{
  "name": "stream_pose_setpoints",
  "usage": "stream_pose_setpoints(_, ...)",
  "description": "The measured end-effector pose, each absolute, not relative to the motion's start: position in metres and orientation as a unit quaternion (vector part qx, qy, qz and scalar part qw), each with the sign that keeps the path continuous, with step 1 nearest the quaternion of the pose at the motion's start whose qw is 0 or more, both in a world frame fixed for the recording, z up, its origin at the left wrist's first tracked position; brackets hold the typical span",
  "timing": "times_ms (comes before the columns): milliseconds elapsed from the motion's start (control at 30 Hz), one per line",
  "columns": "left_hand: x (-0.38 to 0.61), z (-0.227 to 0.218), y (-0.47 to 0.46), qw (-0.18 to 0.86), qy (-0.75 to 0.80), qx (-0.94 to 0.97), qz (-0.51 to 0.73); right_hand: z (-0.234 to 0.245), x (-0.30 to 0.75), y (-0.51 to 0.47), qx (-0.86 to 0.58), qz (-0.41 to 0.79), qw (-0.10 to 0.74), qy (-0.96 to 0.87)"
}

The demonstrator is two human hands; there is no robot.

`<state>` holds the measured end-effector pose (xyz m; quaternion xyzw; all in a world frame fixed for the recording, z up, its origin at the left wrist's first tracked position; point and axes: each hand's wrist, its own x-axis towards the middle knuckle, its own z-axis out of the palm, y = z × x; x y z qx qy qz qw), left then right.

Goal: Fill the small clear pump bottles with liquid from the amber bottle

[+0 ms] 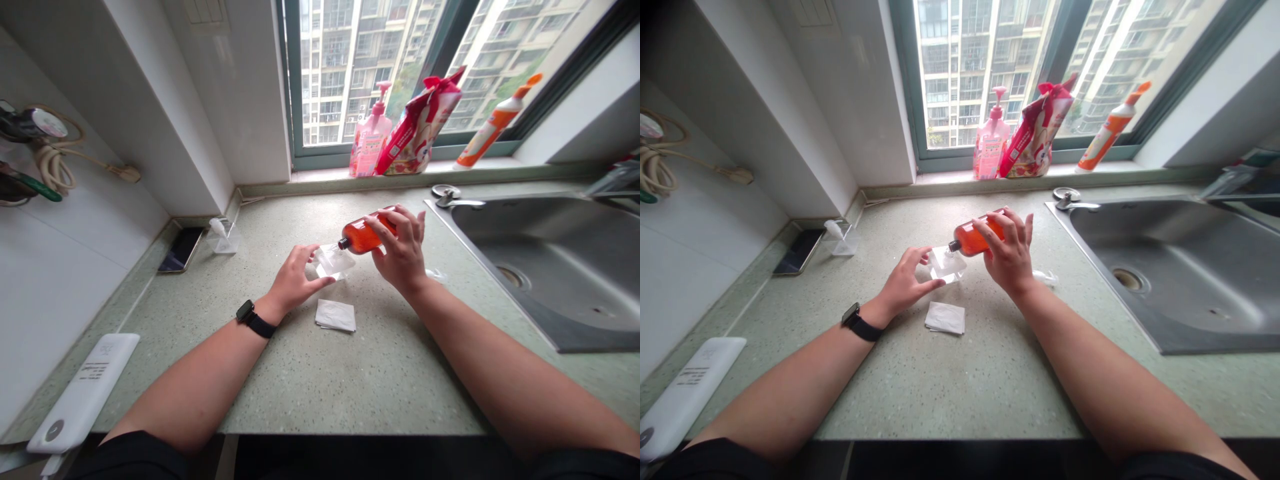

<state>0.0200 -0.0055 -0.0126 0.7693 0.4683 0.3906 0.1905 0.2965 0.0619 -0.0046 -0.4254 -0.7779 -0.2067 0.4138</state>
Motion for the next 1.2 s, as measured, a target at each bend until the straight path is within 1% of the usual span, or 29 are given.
stream_pose_setpoints(467,0.0208,-0.0118,-0.0055,0.199,0.469,0.766,0.393,-0.0036,0.2963,0.0612,-0.423,-0.202,0.418,-0.778)
stream_pose_setpoints(700,0.021,-0.0105,-0.006,0.202,0.474,0.763,0.391,-0.0026,0.2954,0.0612,-0.408,-0.218,0.427,-0.777)
stream_pose_setpoints(1200,0.0209,-0.0106,-0.0065,0.191,0.474,0.767,0.389,-0.0027,0.2958,0.0602,-0.432,-0.209,0.405,-0.778)
